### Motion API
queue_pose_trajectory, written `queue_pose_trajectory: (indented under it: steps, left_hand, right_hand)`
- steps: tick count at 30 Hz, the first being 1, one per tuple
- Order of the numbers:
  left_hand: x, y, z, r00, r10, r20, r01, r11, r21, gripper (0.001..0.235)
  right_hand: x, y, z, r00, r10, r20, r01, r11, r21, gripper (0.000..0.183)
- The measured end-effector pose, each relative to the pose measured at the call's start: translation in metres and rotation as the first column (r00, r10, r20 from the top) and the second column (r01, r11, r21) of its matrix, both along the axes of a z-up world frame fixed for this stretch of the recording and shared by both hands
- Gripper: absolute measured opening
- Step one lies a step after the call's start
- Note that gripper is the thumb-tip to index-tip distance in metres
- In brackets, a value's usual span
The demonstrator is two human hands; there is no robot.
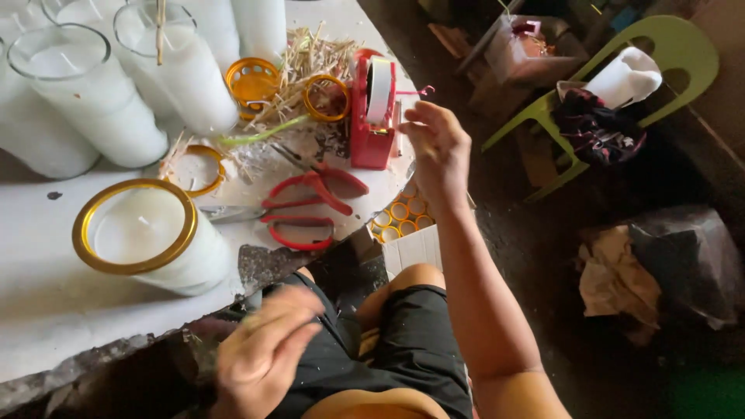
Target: Assembling candle jars by placing lids on them and wrapping them in plastic film.
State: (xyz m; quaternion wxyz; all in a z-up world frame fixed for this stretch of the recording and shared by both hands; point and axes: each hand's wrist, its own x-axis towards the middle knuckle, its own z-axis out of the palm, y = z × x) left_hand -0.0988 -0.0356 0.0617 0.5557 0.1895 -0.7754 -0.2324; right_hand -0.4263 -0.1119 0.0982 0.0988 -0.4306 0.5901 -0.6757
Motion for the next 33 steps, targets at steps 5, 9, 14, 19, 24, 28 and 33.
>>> queue_pose_trajectory:
  steps: [5, 9, 14, 19, 24, 28, 33]
  left_hand:
    - [-0.060, -0.029, 0.032, 0.978, -0.207, 0.028, 0.203, 0.974, 0.101, 0.036]
    - [-0.137, -0.076, 0.044, 0.946, -0.313, -0.084, 0.261, 0.581, 0.771, 0.085]
    - [-0.197, -0.130, 0.038, 0.847, -0.091, -0.523, 0.499, -0.201, 0.843, 0.099]
    - [-0.198, -0.144, 0.004, 0.761, -0.166, -0.627, 0.594, -0.211, 0.776, 0.095]
    - [-0.191, -0.138, 0.021, 0.791, -0.116, -0.601, 0.571, -0.213, 0.793, 0.075]
    - [-0.192, -0.131, 0.023, 0.814, -0.113, -0.570, 0.562, -0.095, 0.822, 0.035]
    - [-0.192, -0.123, 0.033, 0.873, -0.101, -0.477, 0.479, -0.011, 0.878, 0.018]
  right_hand:
    - [-0.011, -0.032, -0.007, 0.998, 0.061, 0.004, -0.060, 0.969, 0.238, 0.031]
    - [0.001, -0.041, 0.005, 0.996, -0.027, -0.088, 0.055, 0.943, 0.328, 0.035]
    - [0.045, 0.013, 0.043, 0.992, 0.072, -0.099, -0.085, 0.987, -0.134, 0.044]
    - [0.090, 0.107, 0.041, 0.982, 0.178, -0.060, -0.187, 0.958, -0.219, 0.035]
    - [0.128, 0.163, 0.029, 0.930, 0.363, -0.050, -0.361, 0.882, -0.304, 0.029]
    - [0.130, 0.175, -0.008, 0.968, 0.198, -0.151, -0.208, 0.977, -0.049, 0.030]
    - [0.122, 0.176, -0.045, 0.987, 0.137, -0.080, -0.119, 0.972, 0.201, 0.024]
